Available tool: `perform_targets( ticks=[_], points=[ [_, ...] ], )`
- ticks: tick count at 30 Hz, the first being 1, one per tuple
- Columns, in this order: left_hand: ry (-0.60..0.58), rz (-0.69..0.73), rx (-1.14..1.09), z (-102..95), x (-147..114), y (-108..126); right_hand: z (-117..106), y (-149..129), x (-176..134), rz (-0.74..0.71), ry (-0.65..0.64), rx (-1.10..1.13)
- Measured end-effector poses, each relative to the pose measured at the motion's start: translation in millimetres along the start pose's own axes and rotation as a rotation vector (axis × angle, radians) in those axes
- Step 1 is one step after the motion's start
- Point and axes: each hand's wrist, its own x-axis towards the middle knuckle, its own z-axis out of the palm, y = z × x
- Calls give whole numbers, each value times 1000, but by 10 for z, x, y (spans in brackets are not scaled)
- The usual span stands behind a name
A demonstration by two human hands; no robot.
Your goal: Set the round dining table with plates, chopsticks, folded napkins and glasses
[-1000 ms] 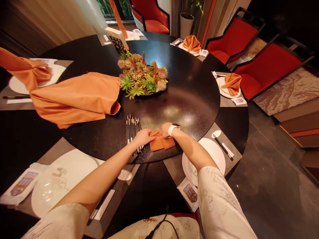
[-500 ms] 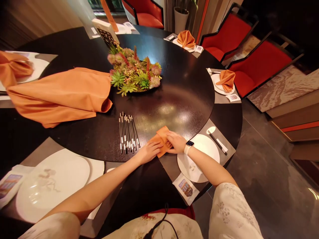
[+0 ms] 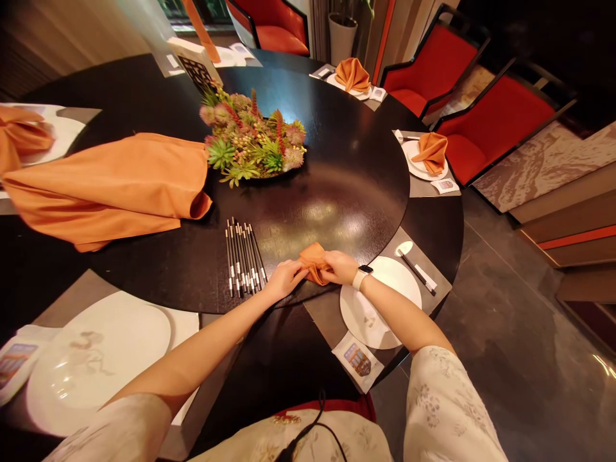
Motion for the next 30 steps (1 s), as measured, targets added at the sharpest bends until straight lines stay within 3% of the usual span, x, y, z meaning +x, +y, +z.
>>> perform_targets(
  ticks=[2, 4, 8, 11, 14, 18, 21, 23, 25, 27, 30],
  points=[
    [-25, -25, 63, -30, 56, 69, -68, -72, 48, 173, 92, 68],
    [-73, -79, 101, -86, 139, 128, -112, -159, 77, 254, 144, 104],
    [-177, -341, 72, -219, 340, 175, -47, -326, 19, 218, 131, -25],
    [-210, -555, 40, -275, 468, 176, 126, -393, -106, 162, 32, -172],
    [-205, -639, 50, -275, 543, 182, 312, -401, -182, 77, -61, -312],
    [-84, -576, -42, -230, 478, 149, 432, -406, -90, 153, -93, -449],
    [208, -361, -216, -194, 254, 65, 362, -458, 15, 248, -96, -434],
    [419, -287, -381, -169, 47, 14, 249, -538, 24, 323, -25, -322],
    [518, -307, -651, -140, -165, 4, 117, -665, -50, 427, 74, -68],
    [448, -317, -994, -102, -360, 57, 4, -833, -214, 525, 104, 315],
    [137, -287, -1405, -5, -600, 245, -76, -1103, -603, 559, 10, 877]
  ],
)
